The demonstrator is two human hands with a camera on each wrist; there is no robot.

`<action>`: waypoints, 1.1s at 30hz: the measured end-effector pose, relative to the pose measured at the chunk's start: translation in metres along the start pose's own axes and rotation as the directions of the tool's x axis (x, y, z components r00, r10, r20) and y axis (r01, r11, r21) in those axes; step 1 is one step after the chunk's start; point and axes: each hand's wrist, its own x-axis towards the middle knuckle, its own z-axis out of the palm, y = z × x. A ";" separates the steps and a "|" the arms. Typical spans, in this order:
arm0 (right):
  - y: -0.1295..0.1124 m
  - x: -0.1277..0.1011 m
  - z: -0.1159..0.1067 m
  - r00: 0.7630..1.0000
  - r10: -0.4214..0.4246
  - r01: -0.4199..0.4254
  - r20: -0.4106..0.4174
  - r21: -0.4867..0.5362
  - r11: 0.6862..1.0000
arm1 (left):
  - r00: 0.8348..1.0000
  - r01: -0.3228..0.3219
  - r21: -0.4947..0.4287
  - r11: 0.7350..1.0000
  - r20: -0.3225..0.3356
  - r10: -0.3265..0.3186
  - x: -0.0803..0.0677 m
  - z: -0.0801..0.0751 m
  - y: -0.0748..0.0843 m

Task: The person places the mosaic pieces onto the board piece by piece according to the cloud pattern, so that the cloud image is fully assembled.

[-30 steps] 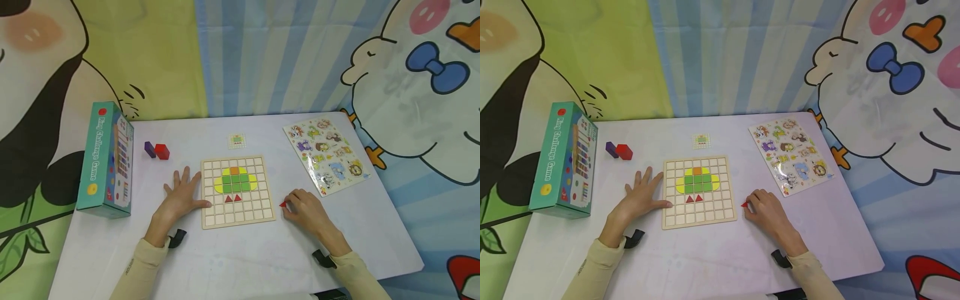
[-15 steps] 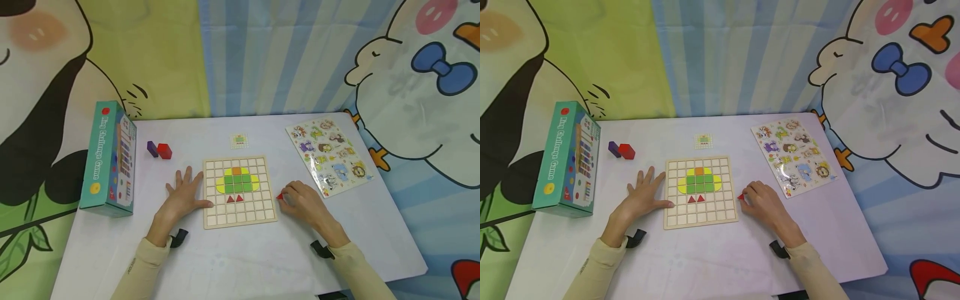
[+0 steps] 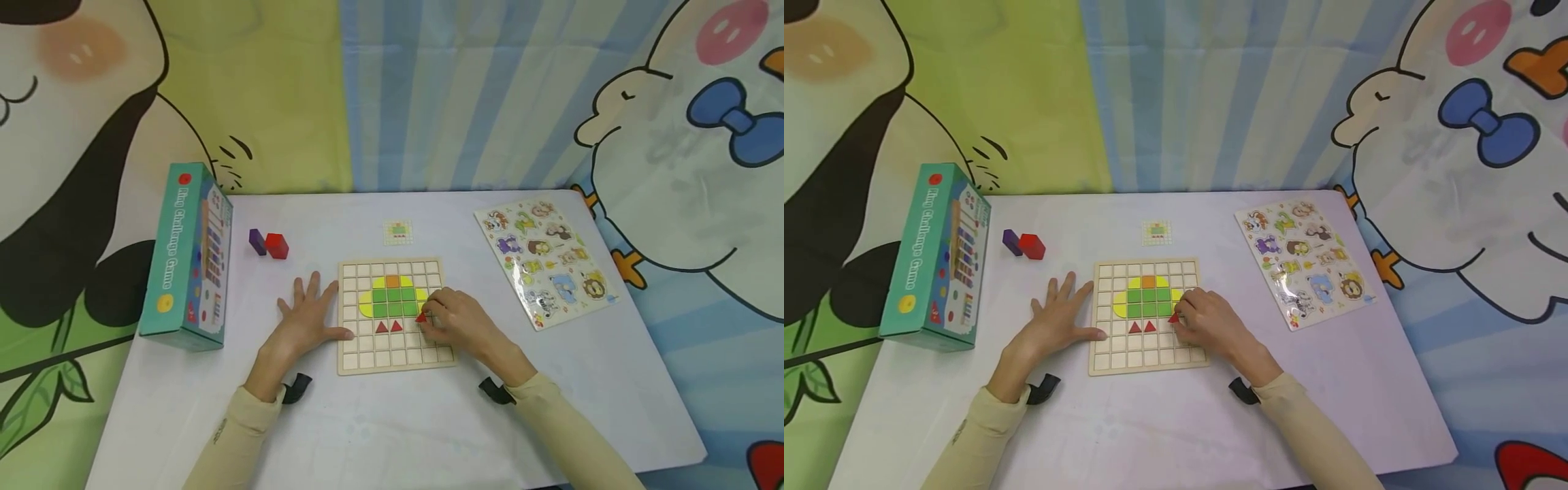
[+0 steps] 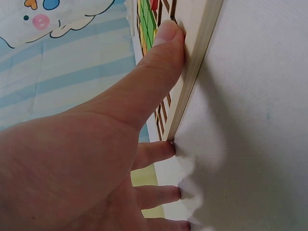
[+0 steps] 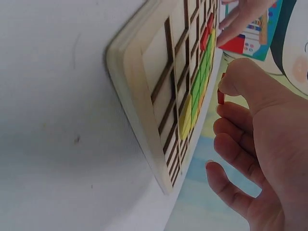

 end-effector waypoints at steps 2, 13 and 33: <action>-0.002 0.003 0.004 1.000 -0.018 0.018 0.015 0.004 1.000 | 1.000 0.001 0.006 1.000 -0.001 -0.001 0.000 0.001 0.000; -0.008 0.003 0.013 0.994 -0.014 0.012 0.111 0.024 1.000 | 1.000 -0.003 0.006 1.000 0.002 0.003 -0.002 0.001 0.003; -0.010 -0.001 0.010 0.995 0.017 -0.023 0.102 0.057 0.998 | 1.000 -0.012 -0.008 1.000 -0.022 0.012 -0.006 -0.001 0.006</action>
